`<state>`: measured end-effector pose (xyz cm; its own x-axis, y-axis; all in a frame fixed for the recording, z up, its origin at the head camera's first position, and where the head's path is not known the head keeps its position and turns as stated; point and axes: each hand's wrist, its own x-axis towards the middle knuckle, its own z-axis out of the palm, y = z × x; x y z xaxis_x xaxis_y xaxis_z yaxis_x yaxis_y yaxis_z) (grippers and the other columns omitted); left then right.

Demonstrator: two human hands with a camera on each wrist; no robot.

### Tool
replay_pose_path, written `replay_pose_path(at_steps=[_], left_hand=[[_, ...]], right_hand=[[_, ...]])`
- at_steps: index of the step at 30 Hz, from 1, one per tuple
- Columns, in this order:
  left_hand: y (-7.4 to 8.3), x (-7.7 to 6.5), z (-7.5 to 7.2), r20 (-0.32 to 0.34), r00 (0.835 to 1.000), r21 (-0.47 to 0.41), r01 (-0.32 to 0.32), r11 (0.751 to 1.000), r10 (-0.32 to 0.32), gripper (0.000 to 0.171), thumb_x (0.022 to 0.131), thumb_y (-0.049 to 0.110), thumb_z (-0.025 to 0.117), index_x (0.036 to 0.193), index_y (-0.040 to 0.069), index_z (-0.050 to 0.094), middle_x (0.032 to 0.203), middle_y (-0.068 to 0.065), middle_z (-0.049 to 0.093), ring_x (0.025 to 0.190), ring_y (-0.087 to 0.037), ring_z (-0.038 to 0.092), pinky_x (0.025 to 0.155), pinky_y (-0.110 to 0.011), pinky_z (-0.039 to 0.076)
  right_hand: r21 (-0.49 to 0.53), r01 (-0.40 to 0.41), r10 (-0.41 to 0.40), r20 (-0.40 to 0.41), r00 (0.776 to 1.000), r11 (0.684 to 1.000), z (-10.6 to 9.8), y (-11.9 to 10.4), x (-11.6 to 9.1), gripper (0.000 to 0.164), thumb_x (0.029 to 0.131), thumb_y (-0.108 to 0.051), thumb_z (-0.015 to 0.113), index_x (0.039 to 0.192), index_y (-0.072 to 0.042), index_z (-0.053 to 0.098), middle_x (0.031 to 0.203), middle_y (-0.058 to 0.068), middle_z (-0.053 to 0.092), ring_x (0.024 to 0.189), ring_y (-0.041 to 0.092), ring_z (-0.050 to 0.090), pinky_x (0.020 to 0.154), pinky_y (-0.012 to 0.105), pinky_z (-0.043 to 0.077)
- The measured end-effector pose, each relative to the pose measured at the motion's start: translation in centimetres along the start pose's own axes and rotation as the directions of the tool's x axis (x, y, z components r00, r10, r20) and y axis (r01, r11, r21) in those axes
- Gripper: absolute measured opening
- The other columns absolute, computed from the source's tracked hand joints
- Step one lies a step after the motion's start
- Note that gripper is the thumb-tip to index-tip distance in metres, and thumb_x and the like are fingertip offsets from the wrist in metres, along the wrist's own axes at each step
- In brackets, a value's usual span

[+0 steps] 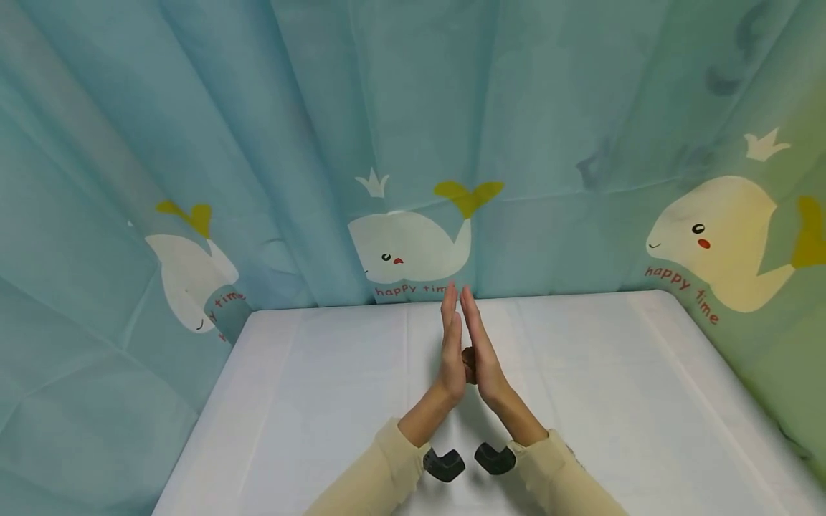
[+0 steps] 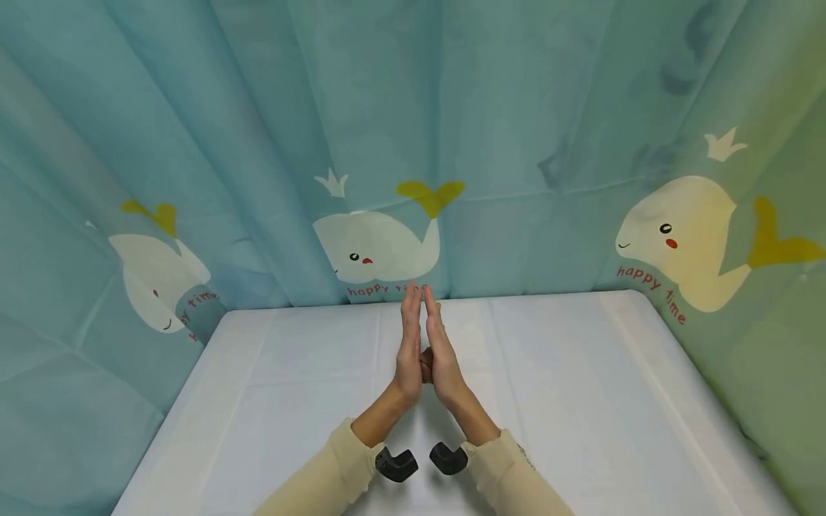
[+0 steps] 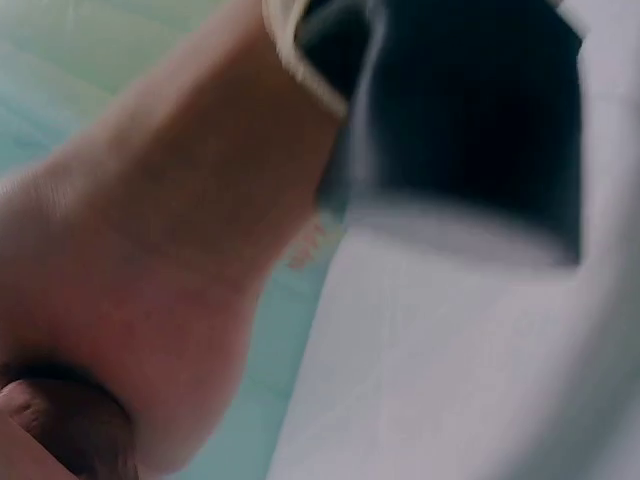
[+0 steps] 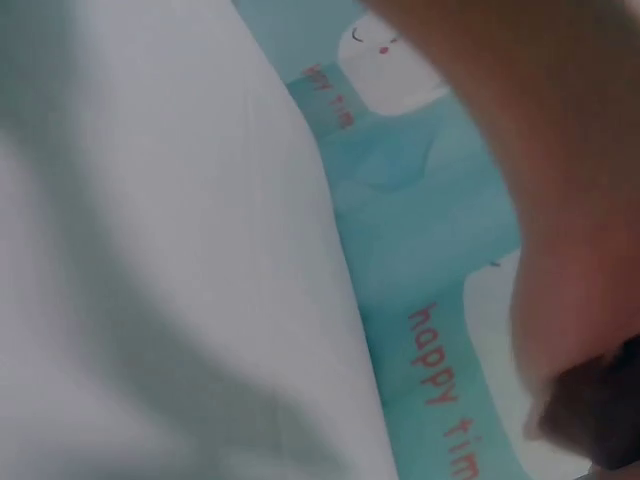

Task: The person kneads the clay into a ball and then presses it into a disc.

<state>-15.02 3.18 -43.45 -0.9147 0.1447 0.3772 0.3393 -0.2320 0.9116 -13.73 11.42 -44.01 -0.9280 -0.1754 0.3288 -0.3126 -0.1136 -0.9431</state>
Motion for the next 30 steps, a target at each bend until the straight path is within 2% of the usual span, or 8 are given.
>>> replay_pose_path(at_steps=[2,5,9,17,20,23,26,30], left_hand=[[-0.3,0.4,-0.3,-0.027,1.0,-0.002,-0.001,1.0,0.001,0.061,0.109,0.03,0.02,0.167,0.015,0.01,0.172,-0.003,0.008,0.157,-0.019,0.005,0.123,-0.054,0.004],[-0.7,0.9,-0.5,-0.043,0.999,-0.007,0.018,1.0,-0.018,0.06,0.11,0.031,0.021,0.167,0.016,0.01,0.172,-0.002,0.008,0.157,-0.021,0.008,0.123,-0.054,0.005],[-1.3,1.1,-0.5,-0.003,0.997,0.0,0.073,0.997,-0.073,0.062,0.11,0.035,0.019,0.167,0.016,0.006,0.173,-0.004,0.003,0.158,-0.022,0.003,0.124,-0.054,0.002],[-0.5,-0.4,0.5,0.074,0.995,0.01,0.067,0.998,-0.068,0.061,0.11,0.04,0.018,0.167,0.023,0.003,0.172,0.006,0.001,0.157,-0.015,0.001,0.123,-0.052,0.006],[0.2,-0.6,0.8,0.034,0.998,-0.008,0.051,0.999,-0.051,0.061,0.109,0.04,0.019,0.167,0.027,0.004,0.172,0.007,0.0,0.157,-0.014,0.001,0.123,-0.051,0.008],[0.6,-0.7,0.8,-0.009,1.0,-0.005,0.023,1.0,-0.023,0.062,0.109,0.039,0.021,0.167,0.025,0.005,0.172,0.005,0.0,0.157,-0.015,0.003,0.121,-0.049,0.014],[0.6,-0.5,0.6,-0.029,1.0,-0.001,-0.011,1.0,0.011,0.063,0.108,0.037,0.023,0.167,0.024,0.005,0.172,0.003,0.0,0.157,-0.016,0.006,0.119,-0.049,0.019],[0.3,0.6,-0.1,-0.057,0.996,0.007,-0.065,0.998,0.066,0.062,0.108,0.032,0.023,0.167,0.021,0.005,0.172,0.001,0.002,0.157,-0.017,0.005,0.122,-0.052,0.01]], right_hand=[[-0.007,0.02,-0.02,0.014,1.0,1.0,0.4,-0.2,0.0,0.055,0.114,-0.038,0.01,0.167,-0.026,0.006,0.173,-0.002,0.004,0.113,-0.002,0.058,0.094,0.02,0.042],[-0.02,0.058,-0.058,0.018,0.998,0.998,0.8,-0.8,0.0,0.055,0.113,-0.036,0.011,0.167,-0.024,0.009,0.172,-0.006,0.004,0.155,0.005,-0.001,0.122,0.041,0.002],[-0.028,0.1,-0.099,0.019,0.995,0.995,0.8,-1.0,0.2,0.057,0.113,-0.034,0.014,0.167,-0.016,0.01,0.172,0.0,0.004,0.158,0.021,-0.004,0.121,0.055,-0.004],[-0.017,0.087,-0.087,-0.004,0.996,0.996,-0.7,-0.7,1.0,0.059,0.112,-0.033,0.017,0.167,-0.014,0.007,0.173,0.004,0.003,0.157,0.018,-0.001,0.123,0.042,0.003],[-0.002,0.068,-0.068,-0.014,0.998,0.998,-1.0,-0.8,1.2,0.057,0.112,-0.034,0.017,0.167,-0.02,0.006,0.173,0.003,0.002,0.155,0.009,0.006,0.117,0.029,0.019],[0.018,0.049,-0.049,-0.026,0.998,0.999,-1.0,-0.8,1.2,0.056,0.113,-0.034,0.016,0.167,-0.026,0.004,0.173,0.0,0.001,0.144,0.002,0.028,0.088,0.017,0.037],[0.026,0.049,-0.048,-0.028,0.998,0.998,-0.5,-0.5,0.9,0.055,0.113,-0.034,0.014,0.167,-0.027,0.005,0.172,-0.003,0.002,0.145,0.004,0.028,0.098,0.019,0.035],[0.01,0.076,-0.076,-0.009,0.997,0.997,0.4,-0.4,0.5,0.056,0.113,-0.034,0.013,0.167,-0.021,0.006,0.173,-0.001,0.003,0.157,0.014,0.0,0.123,0.045,0.001]])
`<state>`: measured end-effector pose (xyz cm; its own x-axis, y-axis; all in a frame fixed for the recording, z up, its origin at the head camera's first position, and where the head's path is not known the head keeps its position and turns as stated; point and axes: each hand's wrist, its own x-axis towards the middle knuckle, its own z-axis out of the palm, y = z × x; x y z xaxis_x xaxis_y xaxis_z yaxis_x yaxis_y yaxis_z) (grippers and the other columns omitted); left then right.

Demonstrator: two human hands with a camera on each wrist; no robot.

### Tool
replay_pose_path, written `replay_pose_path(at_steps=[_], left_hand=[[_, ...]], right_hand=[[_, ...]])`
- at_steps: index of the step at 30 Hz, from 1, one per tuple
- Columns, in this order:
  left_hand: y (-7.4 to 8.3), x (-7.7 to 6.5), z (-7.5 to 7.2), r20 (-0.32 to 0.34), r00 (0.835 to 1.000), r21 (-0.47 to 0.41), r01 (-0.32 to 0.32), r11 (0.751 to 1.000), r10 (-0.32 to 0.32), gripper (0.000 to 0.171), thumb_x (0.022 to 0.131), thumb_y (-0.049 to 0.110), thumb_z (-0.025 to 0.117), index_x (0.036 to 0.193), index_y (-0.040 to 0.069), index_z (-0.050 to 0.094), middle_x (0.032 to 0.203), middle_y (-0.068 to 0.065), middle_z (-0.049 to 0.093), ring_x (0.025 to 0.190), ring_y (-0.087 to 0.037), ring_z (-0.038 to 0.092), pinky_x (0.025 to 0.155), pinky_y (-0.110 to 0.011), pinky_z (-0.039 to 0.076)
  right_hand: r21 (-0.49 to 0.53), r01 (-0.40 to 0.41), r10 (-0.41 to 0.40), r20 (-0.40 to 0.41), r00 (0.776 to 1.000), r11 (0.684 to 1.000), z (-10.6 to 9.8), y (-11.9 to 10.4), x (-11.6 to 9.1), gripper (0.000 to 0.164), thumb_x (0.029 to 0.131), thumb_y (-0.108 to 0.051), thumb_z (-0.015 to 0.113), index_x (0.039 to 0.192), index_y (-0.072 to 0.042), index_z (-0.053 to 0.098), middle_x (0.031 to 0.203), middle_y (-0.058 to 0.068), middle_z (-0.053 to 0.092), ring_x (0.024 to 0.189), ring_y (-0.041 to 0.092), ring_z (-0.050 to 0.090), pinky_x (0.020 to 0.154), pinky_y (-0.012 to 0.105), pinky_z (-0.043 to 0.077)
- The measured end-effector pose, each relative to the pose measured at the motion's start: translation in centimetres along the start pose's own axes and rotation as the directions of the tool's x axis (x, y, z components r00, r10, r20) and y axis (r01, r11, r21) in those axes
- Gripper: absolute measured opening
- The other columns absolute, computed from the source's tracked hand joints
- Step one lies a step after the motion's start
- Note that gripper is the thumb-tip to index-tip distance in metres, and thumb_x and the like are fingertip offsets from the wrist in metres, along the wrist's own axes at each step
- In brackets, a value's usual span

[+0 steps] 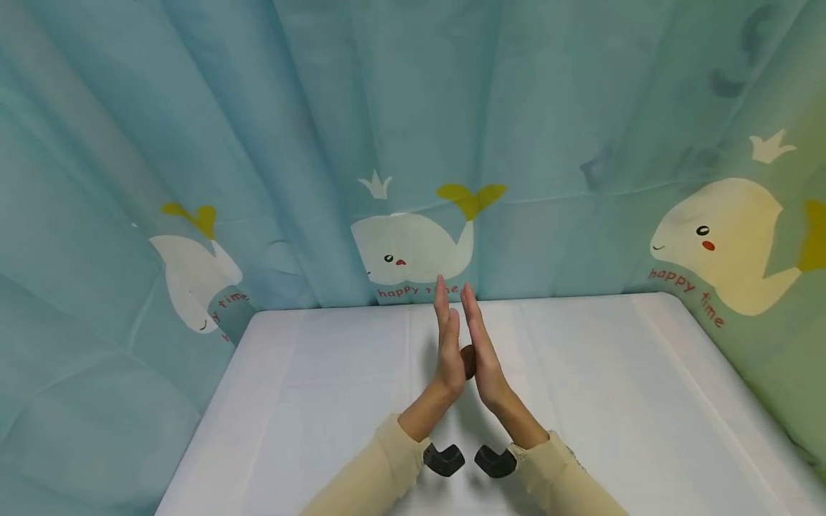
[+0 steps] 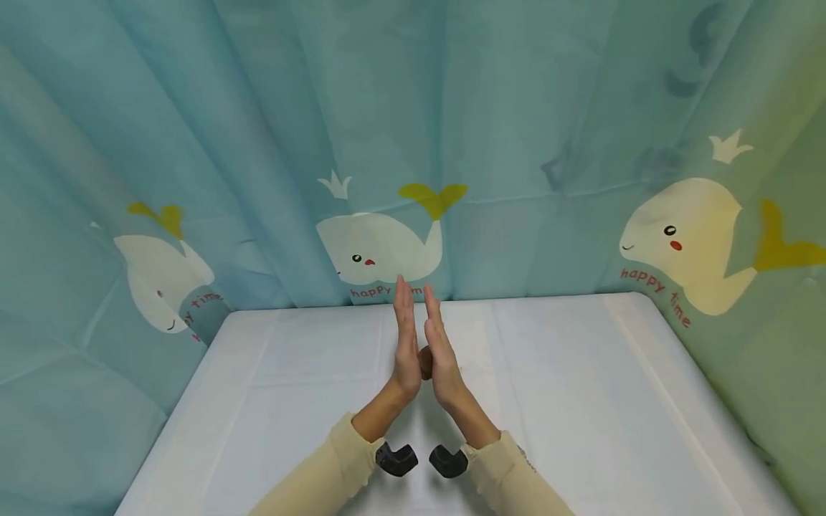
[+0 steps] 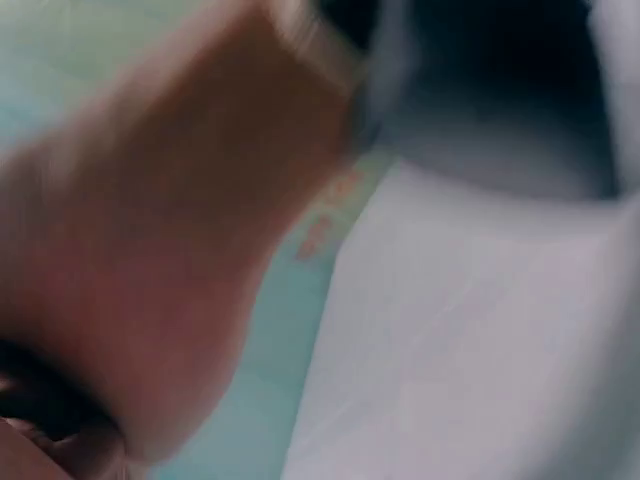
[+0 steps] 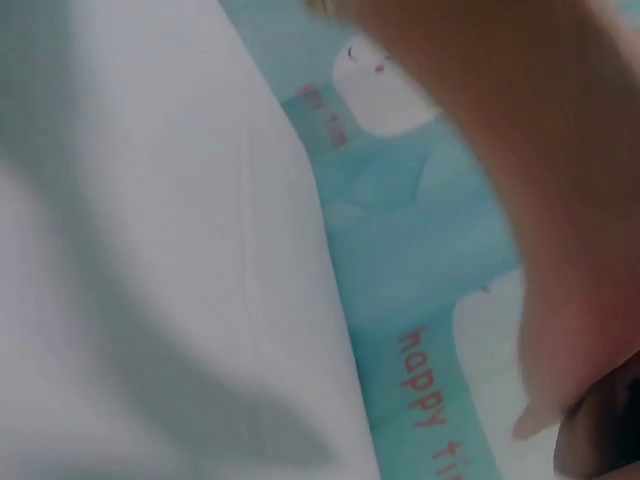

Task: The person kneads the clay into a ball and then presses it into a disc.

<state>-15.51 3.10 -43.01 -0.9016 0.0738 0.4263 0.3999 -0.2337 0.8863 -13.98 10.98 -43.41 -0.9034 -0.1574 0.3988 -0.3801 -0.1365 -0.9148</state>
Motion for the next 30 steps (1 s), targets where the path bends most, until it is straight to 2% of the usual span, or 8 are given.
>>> replay_pose_path(at_steps=[8,17,20,23,24,26,28,30], left_hand=[[-1.4,0.5,-0.4,0.05,0.997,0.056,0.059,0.997,-0.062,0.063,0.108,0.033,0.023,0.167,0.019,0.004,0.172,0.0,0.002,0.157,-0.019,0.002,0.123,-0.056,0.001],[0.3,-0.7,0.3,0.096,0.992,0.007,0.081,0.997,-0.081,0.064,0.108,0.038,0.022,0.167,0.023,0.002,0.172,0.003,-0.001,0.157,-0.015,0.002,0.118,-0.049,0.02],[0.9,-0.6,0.2,0.067,0.997,-0.012,0.045,0.999,-0.044,0.064,0.107,0.036,0.022,0.167,0.023,0.002,0.172,0.003,0.001,0.157,-0.016,0.002,0.122,-0.053,0.008],[1.4,-0.2,0.1,0.035,0.999,-0.031,0.011,0.999,-0.01,0.063,0.107,0.034,0.022,0.167,0.022,0.004,0.172,0.003,0.005,0.157,-0.017,0.006,0.123,-0.056,0.004],[1.4,-0.1,0.0,0.032,0.999,-0.031,0.005,1.0,-0.004,0.063,0.107,0.033,0.022,0.167,0.023,0.004,0.172,0.003,0.005,0.157,-0.017,0.006,0.123,-0.057,0.004],[1.4,0.2,0.0,0.033,0.999,-0.034,0.01,0.999,-0.009,0.063,0.107,0.033,0.022,0.167,0.024,0.004,0.172,0.004,0.005,0.157,-0.015,0.007,0.123,-0.056,0.004],[1.1,0.4,0.0,0.035,0.999,-0.028,0.016,0.999,-0.015,0.063,0.107,0.034,0.022,0.167,0.025,0.004,0.172,0.005,0.004,0.157,-0.015,0.008,0.123,-0.055,0.005],[0.7,0.6,0.1,0.038,0.999,-0.024,0.017,1.0,-0.016,0.063,0.107,0.034,0.022,0.167,0.025,0.004,0.172,0.004,0.004,0.157,-0.015,0.008,0.123,-0.055,0.005]], right_hand=[[-0.04,0.03,-0.03,-0.01,0.999,0.999,0.1,-0.3,0.0,0.059,0.111,-0.034,0.015,0.167,-0.017,0.008,0.173,0.003,0.003,0.158,0.02,-0.004,0.121,0.06,-0.006],[0.004,0.034,-0.034,-0.003,0.999,0.999,-1.1,-0.8,1.3,0.057,0.112,-0.034,0.016,0.167,-0.026,0.006,0.172,-0.005,0.005,0.157,0.016,0.0,0.12,0.037,0.011],[0.017,-0.013,0.013,0.0,1.0,1.0,-1.1,-0.6,1.3,0.056,0.112,-0.038,0.017,0.166,-0.033,0.006,0.172,-0.008,0.004,0.154,0.007,0.007,0.092,0.022,0.037],[0.036,-0.058,0.058,0.008,0.998,0.998,-0.8,-0.3,0.9,0.056,0.112,-0.041,0.018,0.166,-0.035,0.005,0.172,-0.008,0.004,0.125,-0.002,0.044,0.057,0.019,0.034],[0.03,-0.065,0.065,0.007,0.998,0.997,-0.7,-0.2,0.7,0.057,0.112,-0.042,0.018,0.166,-0.035,0.005,0.172,-0.009,0.004,0.119,-0.004,0.044,0.053,0.02,0.03],[0.025,-0.056,0.056,0.009,0.998,0.998,-0.3,-0.2,0.5,0.057,0.112,-0.042,0.018,0.167,-0.032,0.004,0.172,-0.007,0.003,0.121,-0.007,0.045,0.074,0.018,0.04],[0.007,-0.025,0.025,0.008,1.0,1.0,-0.1,-0.2,0.3,0.058,0.112,-0.04,0.018,0.167,-0.027,0.004,0.172,-0.006,0.003,0.132,-0.001,0.043,0.103,0.027,0.036],[-0.013,0.013,-0.013,0.003,1.0,1.0,0.1,-0.5,0.2,0.059,0.112,-0.036,0.017,0.167,-0.022,0.005,0.173,-0.003,0.003,0.155,0.007,0.005,0.122,0.042,0.01]])
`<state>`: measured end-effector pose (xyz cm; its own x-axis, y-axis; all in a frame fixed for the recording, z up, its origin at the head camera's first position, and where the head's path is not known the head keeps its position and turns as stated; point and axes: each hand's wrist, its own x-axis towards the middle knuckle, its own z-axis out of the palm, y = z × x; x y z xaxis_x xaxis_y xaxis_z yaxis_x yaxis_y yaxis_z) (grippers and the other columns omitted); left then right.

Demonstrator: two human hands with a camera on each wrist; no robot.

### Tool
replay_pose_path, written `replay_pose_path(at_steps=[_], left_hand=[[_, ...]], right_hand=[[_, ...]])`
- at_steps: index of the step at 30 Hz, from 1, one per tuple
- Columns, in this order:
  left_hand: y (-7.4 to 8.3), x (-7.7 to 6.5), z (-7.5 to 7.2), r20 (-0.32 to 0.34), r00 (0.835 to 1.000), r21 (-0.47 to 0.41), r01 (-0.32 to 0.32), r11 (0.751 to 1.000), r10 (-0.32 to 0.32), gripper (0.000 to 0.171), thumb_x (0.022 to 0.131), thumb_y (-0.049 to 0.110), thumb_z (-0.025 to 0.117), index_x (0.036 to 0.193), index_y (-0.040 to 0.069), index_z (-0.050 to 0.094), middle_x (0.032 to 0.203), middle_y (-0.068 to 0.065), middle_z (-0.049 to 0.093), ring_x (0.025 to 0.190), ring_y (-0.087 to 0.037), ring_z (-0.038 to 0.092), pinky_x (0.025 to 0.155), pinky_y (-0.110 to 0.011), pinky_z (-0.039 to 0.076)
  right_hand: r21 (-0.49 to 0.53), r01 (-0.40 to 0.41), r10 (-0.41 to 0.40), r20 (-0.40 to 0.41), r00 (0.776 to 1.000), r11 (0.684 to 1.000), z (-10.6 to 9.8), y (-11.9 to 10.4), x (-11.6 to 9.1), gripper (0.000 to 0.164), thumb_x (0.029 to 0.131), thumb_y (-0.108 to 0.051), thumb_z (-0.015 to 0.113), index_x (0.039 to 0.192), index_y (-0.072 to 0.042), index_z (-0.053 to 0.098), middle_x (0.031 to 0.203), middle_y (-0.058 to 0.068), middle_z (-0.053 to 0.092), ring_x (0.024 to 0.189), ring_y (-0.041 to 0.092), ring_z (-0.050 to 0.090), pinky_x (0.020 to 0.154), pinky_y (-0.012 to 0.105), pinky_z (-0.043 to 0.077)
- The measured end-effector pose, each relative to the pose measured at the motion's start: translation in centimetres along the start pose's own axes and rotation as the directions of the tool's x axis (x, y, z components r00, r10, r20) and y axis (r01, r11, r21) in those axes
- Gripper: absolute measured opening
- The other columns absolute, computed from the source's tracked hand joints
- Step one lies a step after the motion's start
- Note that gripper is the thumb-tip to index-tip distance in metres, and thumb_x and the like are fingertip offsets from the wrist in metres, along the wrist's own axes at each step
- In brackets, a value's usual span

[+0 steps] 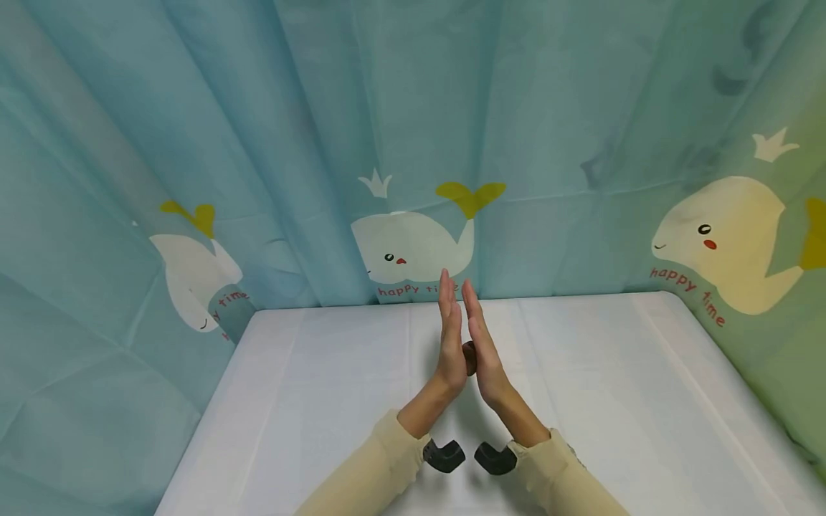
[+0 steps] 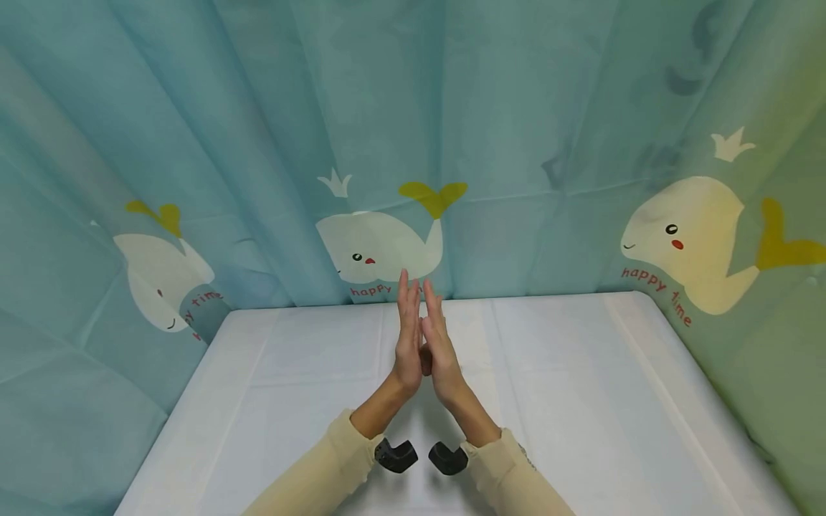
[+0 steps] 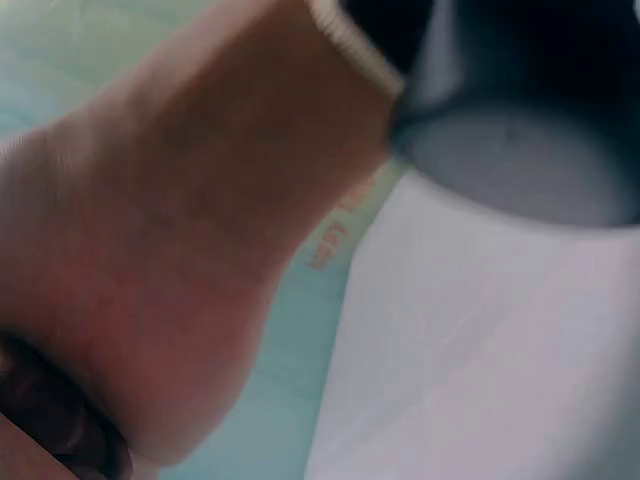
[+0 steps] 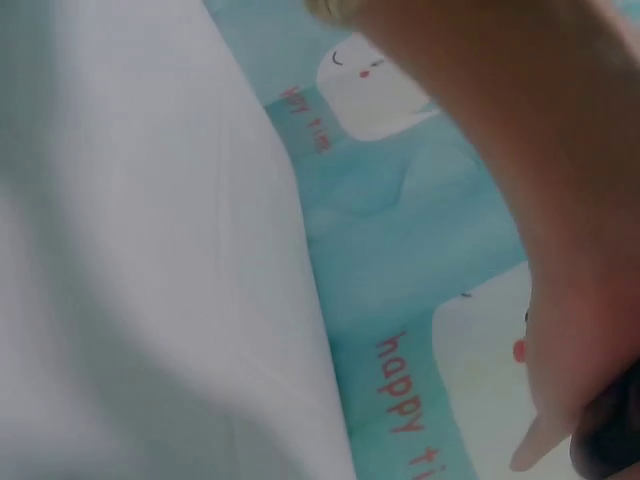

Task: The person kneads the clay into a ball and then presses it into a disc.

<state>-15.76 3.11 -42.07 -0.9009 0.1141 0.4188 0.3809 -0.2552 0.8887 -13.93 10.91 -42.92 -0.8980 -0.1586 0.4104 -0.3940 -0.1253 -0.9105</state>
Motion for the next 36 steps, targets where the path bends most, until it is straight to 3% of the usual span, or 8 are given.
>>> replay_pose_path(at_steps=[12,15,18,20,23,26,30,36], left_hand=[[-0.4,-0.4,0.2,0.073,0.996,0.064,0.053,0.997,-0.057,0.063,0.108,0.04,0.023,0.167,0.027,0.005,0.172,0.008,0.005,0.154,-0.017,0.017,0.117,-0.045,0.026],[0.3,-0.7,0.1,0.097,0.992,0.066,0.075,0.995,-0.081,0.061,0.108,0.043,0.02,0.166,0.035,0.003,0.171,0.012,0.002,0.114,-0.014,0.057,0.079,-0.029,0.047],[0.9,-1.1,0.0,0.117,0.99,0.043,0.076,0.996,-0.08,0.06,0.108,0.043,0.017,0.165,0.039,0.001,0.171,0.014,-0.001,0.061,-0.013,0.046,0.05,-0.023,0.037],[1.2,-1.2,0.0,0.101,0.993,0.021,0.062,0.998,-0.064,0.06,0.108,0.043,0.017,0.166,0.037,0.002,0.171,0.014,0.0,0.062,-0.012,0.046,0.05,-0.024,0.035],[1.1,-0.9,0.0,0.058,0.998,-0.006,0.029,1.0,-0.028,0.061,0.108,0.04,0.018,0.167,0.03,0.004,0.172,0.011,0.001,0.124,-0.011,0.052,0.092,-0.031,0.045],[0.3,-0.4,0.1,0.022,1.0,-0.003,0.01,1.0,-0.01,0.061,0.109,0.034,0.02,0.167,0.026,0.006,0.172,0.008,0.002,0.156,-0.011,0.005,0.122,-0.046,0.011],[-1.1,0.3,-0.2,-0.002,1.0,0.012,-0.004,1.0,0.004,0.061,0.109,0.028,0.022,0.167,0.019,0.006,0.173,0.0,0.002,0.158,-0.02,0.004,0.123,-0.054,0.006],[-2.2,1.1,-0.9,-0.032,0.999,0.032,-0.001,0.999,0.002,0.061,0.11,0.033,0.023,0.167,0.017,0.007,0.173,-0.003,0.004,0.158,-0.021,0.004,0.123,-0.055,0.004]], right_hand=[[0.039,0.022,-0.021,-0.025,0.999,0.999,-1.0,-0.9,1.5,0.059,0.111,-0.037,0.02,0.167,-0.023,0.008,0.172,-0.002,0.007,0.157,0.015,0.002,0.12,0.036,0.015],[0.076,0.001,0.001,-0.028,1.0,0.997,-1.3,-0.6,1.8,0.058,0.112,-0.041,0.018,0.167,-0.029,0.008,0.172,-0.003,0.007,0.156,0.018,0.005,0.087,0.022,0.041],[0.106,-0.04,0.041,-0.013,0.999,0.994,-1.5,-0.3,1.7,0.056,0.111,-0.045,0.015,0.166,-0.036,0.007,0.172,-0.006,0.005,0.148,0.01,0.024,0.049,0.026,0.034],[0.142,-0.075,0.076,0.001,0.997,0.987,-1.4,0.0,1.4,0.056,0.111,-0.049,0.014,0.165,-0.039,0.007,0.172,-0.006,0.005,0.113,0.002,0.055,0.038,0.029,0.021],[0.149,-0.106,0.103,0.023,0.994,0.983,-1.0,0.3,0.9,0.057,0.111,-0.05,0.013,0.166,-0.039,0.006,0.172,-0.004,0.006,0.053,-0.003,0.039,0.037,0.025,0.02],[0.109,-0.069,0.067,0.016,0.998,0.992,-0.7,0.5,0.6,0.056,0.112,-0.044,0.011,0.167,-0.032,0.007,0.172,0.0,0.008,0.08,-0.005,0.059,0.057,0.017,0.042],[0.06,-0.02,0.021,-0.002,1.0,0.998,-0.4,0.4,0.1,0.055,0.113,-0.038,0.012,0.167,-0.028,0.009,0.172,-0.004,0.008,0.154,0.007,0.013,0.116,0.027,0.021],[0.035,-0.036,0.035,0.023,0.999,0.999,-0.2,0.0,-0.3,0.056,0.112,-0.04,0.013,0.167,-0.03,0.009,0.171,-0.008,0.005,0.157,0.019,-0.001,0.119,0.056,0.004]])
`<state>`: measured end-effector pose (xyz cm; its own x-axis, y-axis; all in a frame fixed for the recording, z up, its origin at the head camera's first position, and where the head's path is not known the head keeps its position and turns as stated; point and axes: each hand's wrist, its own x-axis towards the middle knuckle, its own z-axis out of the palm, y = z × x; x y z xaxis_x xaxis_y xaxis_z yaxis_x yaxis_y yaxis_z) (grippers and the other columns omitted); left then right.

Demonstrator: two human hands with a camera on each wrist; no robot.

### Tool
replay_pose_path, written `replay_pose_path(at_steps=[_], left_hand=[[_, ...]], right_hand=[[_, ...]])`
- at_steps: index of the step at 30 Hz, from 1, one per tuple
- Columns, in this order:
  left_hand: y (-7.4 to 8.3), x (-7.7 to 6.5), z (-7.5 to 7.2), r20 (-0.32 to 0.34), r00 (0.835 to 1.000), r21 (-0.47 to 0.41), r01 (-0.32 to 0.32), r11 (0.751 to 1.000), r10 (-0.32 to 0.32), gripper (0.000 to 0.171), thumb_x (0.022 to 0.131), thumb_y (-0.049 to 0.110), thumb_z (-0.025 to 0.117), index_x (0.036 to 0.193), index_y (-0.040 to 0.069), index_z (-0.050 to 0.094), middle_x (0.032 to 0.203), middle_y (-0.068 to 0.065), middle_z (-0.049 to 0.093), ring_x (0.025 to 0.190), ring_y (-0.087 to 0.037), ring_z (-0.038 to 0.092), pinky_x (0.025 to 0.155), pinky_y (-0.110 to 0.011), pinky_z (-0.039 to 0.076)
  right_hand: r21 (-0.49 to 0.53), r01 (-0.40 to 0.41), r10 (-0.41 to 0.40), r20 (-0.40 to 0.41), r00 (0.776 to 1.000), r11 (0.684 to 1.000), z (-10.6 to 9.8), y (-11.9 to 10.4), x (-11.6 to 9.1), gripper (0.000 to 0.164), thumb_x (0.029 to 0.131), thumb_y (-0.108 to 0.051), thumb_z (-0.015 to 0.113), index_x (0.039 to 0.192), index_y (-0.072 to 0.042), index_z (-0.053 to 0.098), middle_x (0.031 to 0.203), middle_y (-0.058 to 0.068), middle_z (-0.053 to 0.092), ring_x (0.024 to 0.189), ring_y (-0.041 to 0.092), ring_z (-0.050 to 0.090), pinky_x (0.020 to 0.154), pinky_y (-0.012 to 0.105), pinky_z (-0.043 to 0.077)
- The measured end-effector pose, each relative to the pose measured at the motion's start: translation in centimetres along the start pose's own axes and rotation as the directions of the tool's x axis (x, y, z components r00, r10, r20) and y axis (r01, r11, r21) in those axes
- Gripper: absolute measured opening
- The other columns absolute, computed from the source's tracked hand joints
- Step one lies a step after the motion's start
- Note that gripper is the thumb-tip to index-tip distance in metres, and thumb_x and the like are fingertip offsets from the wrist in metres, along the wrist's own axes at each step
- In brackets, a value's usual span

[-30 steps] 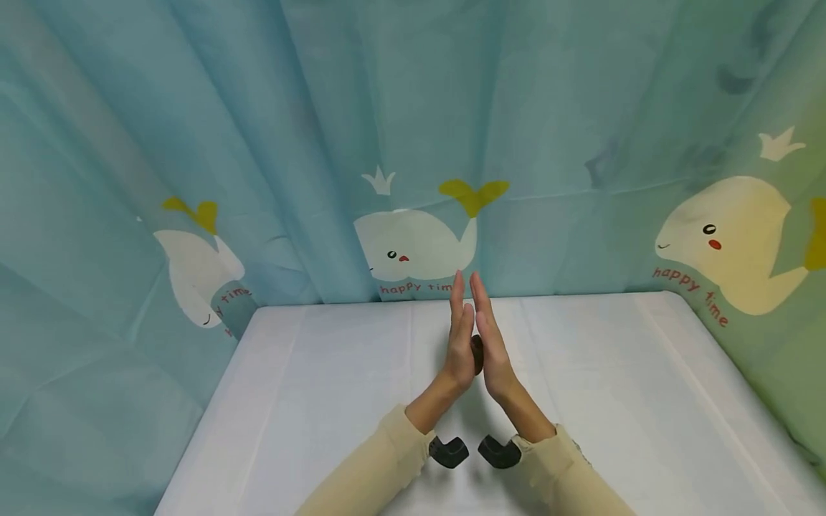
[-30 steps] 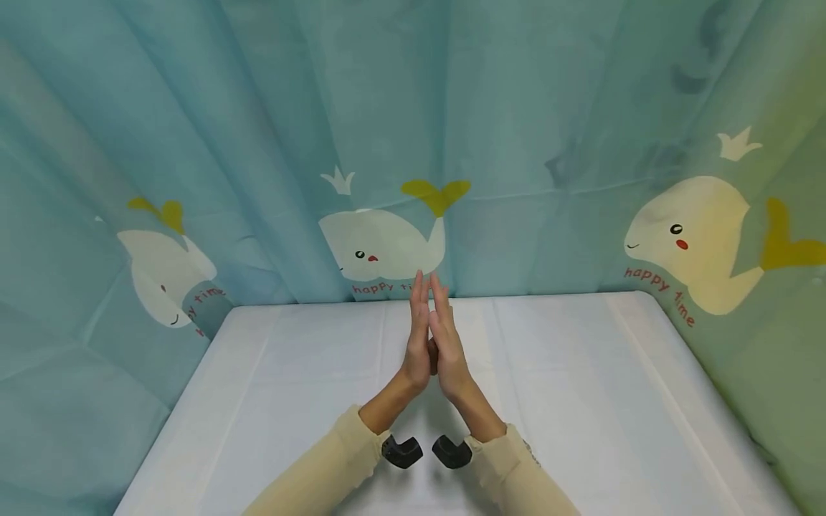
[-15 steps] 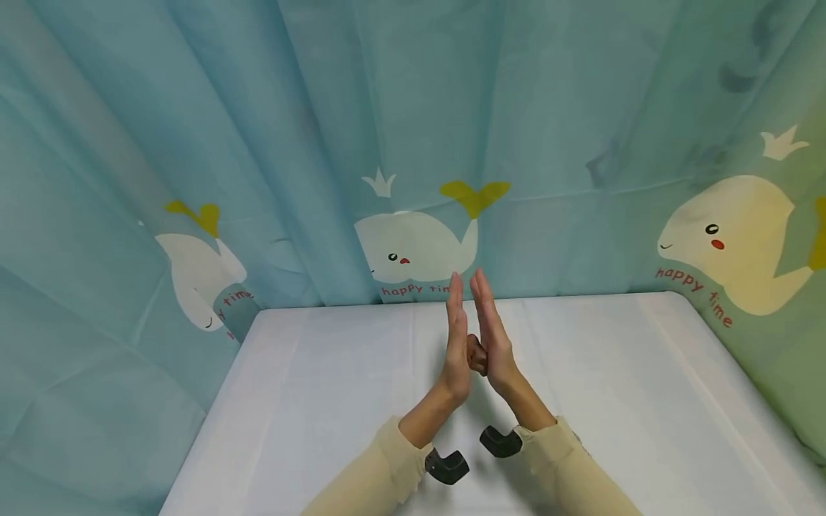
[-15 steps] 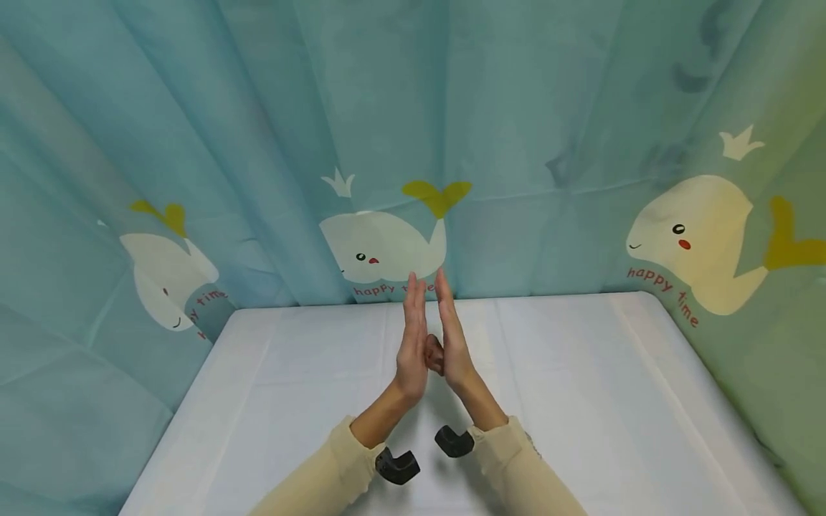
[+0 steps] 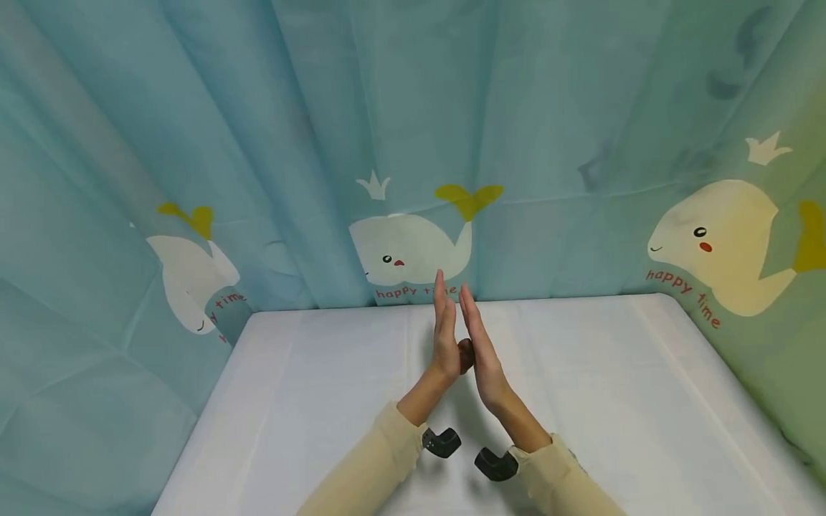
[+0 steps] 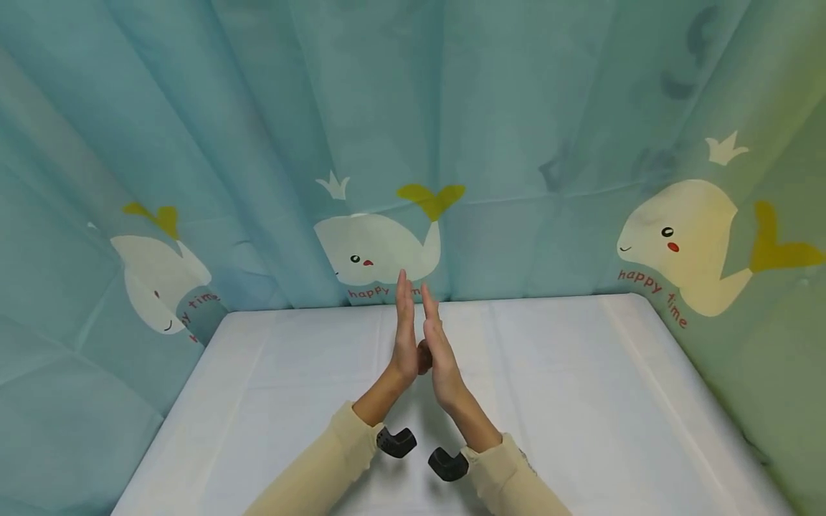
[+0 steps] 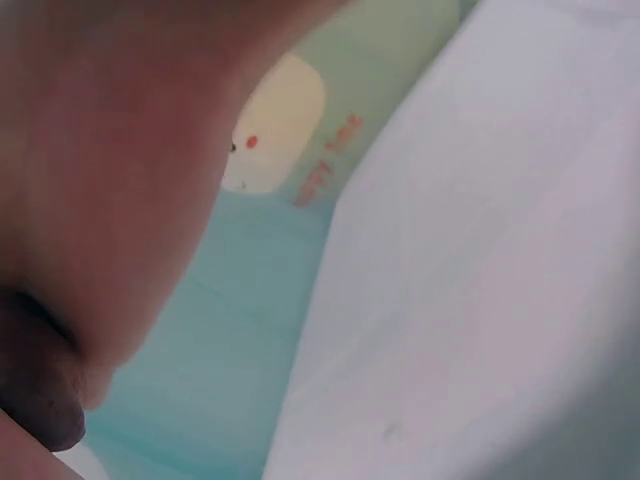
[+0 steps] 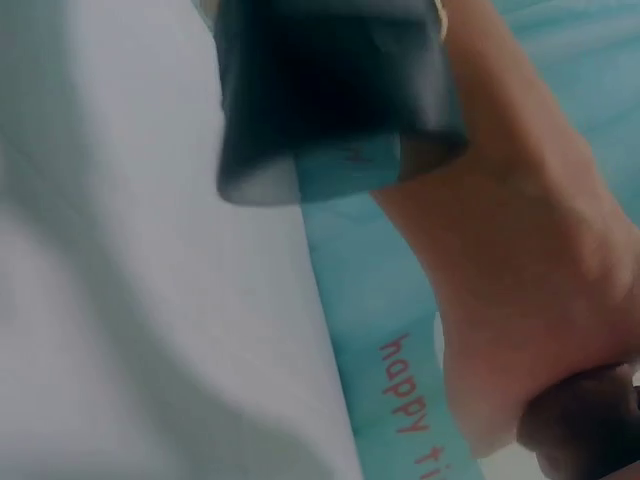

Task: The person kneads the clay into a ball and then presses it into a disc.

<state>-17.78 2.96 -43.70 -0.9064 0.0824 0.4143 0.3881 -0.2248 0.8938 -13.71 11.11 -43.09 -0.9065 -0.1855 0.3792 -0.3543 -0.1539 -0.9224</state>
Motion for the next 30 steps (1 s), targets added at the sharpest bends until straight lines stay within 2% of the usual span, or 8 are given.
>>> replay_pose_path(at_steps=[7,10,12,15,19,22,25,30], left_hand=[[0.7,-1.3,1.0,0.082,0.995,0.004,0.052,0.999,-0.053,0.062,0.109,0.031,0.024,0.167,0.018,0.007,0.173,0.0,0.006,0.157,-0.016,0.005,0.124,-0.051,0.005],[1.6,-1.8,1.4,0.117,0.991,0.009,0.063,0.998,-0.064,0.062,0.109,0.038,0.022,0.167,0.024,0.005,0.173,0.003,0.003,0.145,-0.01,0.032,0.113,-0.037,0.032],[2.2,-2.1,1.5,0.141,0.987,0.014,0.072,0.997,-0.073,0.062,0.109,0.04,0.02,0.167,0.028,0.003,0.172,0.005,0.001,0.108,-0.007,0.056,0.085,-0.026,0.044],[3.0,-2.4,1.6,0.156,0.985,-0.005,0.073,0.997,-0.072,0.062,0.108,0.043,0.019,0.167,0.033,0.002,0.172,0.006,-0.002,0.059,-0.009,0.036,0.055,-0.023,0.031],[3.3,-2.0,1.5,0.112,0.993,-0.033,0.038,0.999,-0.035,0.061,0.108,0.04,0.021,0.167,0.031,0.006,0.172,0.008,0.001,0.108,-0.012,0.06,0.092,-0.027,0.043],[2.5,-1.2,1.1,0.053,0.999,-0.01,0.001,1.0,0.0,0.061,0.109,0.034,0.022,0.167,0.025,0.009,0.172,0.005,0.005,0.155,-0.011,0.011,0.122,-0.044,0.015],[1.5,-0.4,0.5,0.013,1.0,0.01,-0.008,1.0,0.008,0.061,0.108,0.031,0.022,0.167,0.019,0.008,0.173,0.0,0.004,0.157,-0.017,0.004,0.124,-0.053,0.004],[0.6,-0.1,0.1,0.049,0.997,0.0,0.055,0.998,-0.055,0.062,0.109,0.035,0.022,0.167,0.02,0.006,0.173,-0.001,0.0,0.157,-0.021,0.001,0.123,-0.055,0.006]], right_hand=[[-0.042,0.029,-0.03,-0.032,0.999,0.999,-0.7,0.0,0.6,0.056,0.113,-0.034,0.013,0.167,-0.024,0.007,0.172,-0.003,0.006,0.157,0.016,0.002,0.123,0.05,0.0],[-0.04,0.021,-0.023,-0.045,0.999,0.999,-1.4,-0.2,1.1,0.055,0.113,-0.036,0.013,0.167,-0.026,0.007,0.172,-0.003,0.006,0.157,0.016,0.002,0.122,0.039,0.01],[-0.035,-0.008,0.006,-0.056,0.998,0.999,-1.7,-0.3,1.2,0.055,0.113,-0.041,0.013,0.167,-0.031,0.007,0.172,-0.007,0.008,0.157,0.016,0.007,0.113,0.031,0.023],[0.01,-0.042,0.042,-0.059,0.997,0.999,-2.1,-0.2,1.3,0.055,0.113,-0.045,0.012,0.166,-0.034,0.007,0.172,-0.008,0.007,0.156,0.012,0.007,0.108,0.023,0.026],[0.092,-0.052,0.055,-0.03,0.998,0.994,-1.8,0.2,1.1,0.056,0.112,-0.045,0.01,0.167,-0.031,0.005,0.173,-0.002,0.004,0.132,-0.002,0.045,0.099,0.015,0.034],[0.089,-0.035,0.034,0.006,0.999,0.995,-1.2,0.3,0.7,0.058,0.112,-0.044,0.009,0.167,-0.027,0.003,0.173,0.002,0.003,0.084,-0.007,0.055,0.068,0.015,0.039],[0.07,-0.001,-0.001,0.032,0.999,0.998,-0.6,0.3,0.4,0.057,0.112,-0.042,0.009,0.167,-0.026,0.003,0.173,0.001,0.002,0.112,-0.006,0.054,0.083,0.015,0.042],[0.052,0.013,-0.013,0.004,1.0,0.999,-0.3,0.0,0.3,0.056,0.113,-0.04,0.01,0.167,-0.028,0.007,0.172,-0.006,0.006,0.156,0.012,0.001,0.113,0.02,0.02]])
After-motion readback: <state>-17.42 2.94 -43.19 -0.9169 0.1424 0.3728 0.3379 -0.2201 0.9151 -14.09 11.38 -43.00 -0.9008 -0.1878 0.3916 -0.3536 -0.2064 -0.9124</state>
